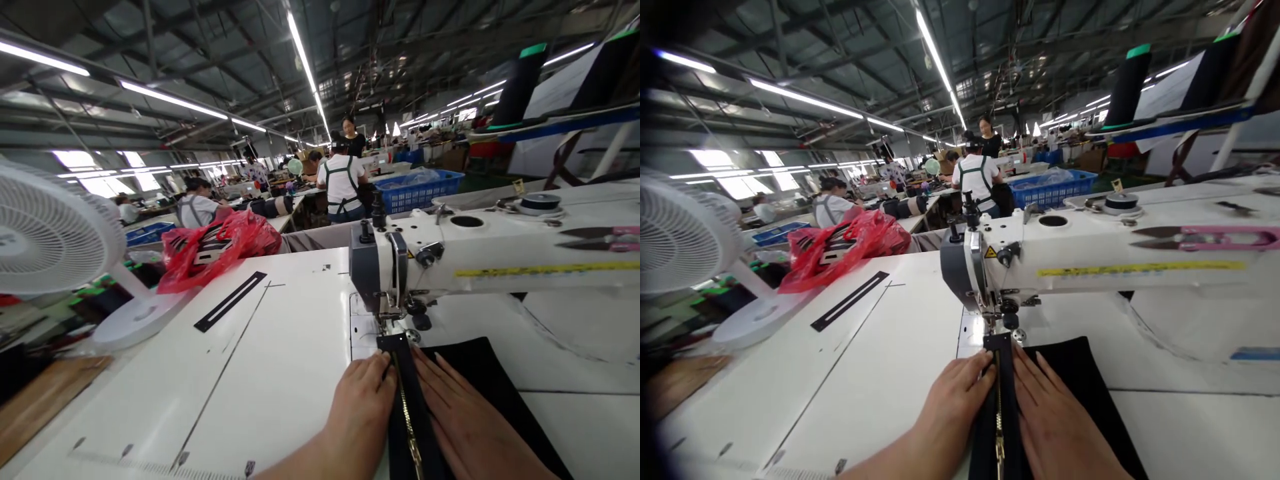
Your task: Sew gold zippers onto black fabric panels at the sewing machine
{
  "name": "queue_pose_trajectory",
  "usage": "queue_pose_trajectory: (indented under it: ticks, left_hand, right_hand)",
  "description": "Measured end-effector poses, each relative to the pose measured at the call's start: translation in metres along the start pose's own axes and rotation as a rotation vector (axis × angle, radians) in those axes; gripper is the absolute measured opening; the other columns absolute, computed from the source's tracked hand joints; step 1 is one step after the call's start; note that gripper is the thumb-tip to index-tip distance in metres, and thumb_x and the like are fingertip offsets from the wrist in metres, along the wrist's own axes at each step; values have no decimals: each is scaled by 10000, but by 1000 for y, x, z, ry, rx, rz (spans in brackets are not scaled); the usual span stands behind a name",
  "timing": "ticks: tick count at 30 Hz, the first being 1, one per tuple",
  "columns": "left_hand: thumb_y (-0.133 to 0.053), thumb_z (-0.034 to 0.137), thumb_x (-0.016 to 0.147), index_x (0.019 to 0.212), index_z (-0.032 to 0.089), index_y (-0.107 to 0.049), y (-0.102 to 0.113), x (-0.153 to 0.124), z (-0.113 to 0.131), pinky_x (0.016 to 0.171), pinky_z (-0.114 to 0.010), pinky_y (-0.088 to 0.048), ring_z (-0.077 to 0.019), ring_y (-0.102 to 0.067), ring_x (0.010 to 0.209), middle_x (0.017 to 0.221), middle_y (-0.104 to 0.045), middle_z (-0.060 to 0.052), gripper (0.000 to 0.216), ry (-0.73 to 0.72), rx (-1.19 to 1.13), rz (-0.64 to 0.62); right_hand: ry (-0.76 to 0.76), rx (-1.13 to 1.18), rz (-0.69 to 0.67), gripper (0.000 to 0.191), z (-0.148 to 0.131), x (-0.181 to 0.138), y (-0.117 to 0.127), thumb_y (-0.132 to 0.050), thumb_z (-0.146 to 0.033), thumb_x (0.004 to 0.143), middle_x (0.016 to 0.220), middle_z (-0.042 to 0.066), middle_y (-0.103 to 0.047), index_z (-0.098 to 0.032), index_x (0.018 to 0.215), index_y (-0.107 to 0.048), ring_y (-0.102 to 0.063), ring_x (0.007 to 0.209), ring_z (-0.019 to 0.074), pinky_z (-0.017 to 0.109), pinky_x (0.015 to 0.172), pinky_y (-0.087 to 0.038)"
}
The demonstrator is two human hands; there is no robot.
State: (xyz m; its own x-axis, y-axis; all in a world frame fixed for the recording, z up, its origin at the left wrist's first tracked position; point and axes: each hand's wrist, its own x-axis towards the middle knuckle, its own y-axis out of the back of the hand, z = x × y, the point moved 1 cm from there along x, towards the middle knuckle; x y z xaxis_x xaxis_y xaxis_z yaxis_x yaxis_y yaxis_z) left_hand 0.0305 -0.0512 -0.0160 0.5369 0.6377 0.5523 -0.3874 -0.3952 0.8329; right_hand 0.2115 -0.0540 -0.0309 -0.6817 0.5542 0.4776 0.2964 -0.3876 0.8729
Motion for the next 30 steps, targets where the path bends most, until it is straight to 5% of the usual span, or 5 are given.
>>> queue_pose_trajectory:
  ticks: [17, 30]
  left_hand:
    - [-534, 64, 827, 977, 77, -587, -6, 23, -19, 796, -387, -542, -241, -579, 894, 932, -595, -126, 160, 65, -91, -103]
    - [-459, 68, 854, 1022, 55, -564, -3, 25, -20, 840, -391, -526, -249, -575, 932, 954, -584, -141, 198, 57, -169, -135]
  right_hand:
    - [-9, -5, 1, 546, 23, 18, -14, -407, -118, 825, 1305, 160, -503, -95, 1369, -357, -455, 1222, 242, 456, 990, -417]
    - [6, -53, 36, 603, 21, 19, -8, -391, -146, 822, 1284, 185, -515, -50, 1402, -255, -511, 1169, 239, 416, 936, -470]
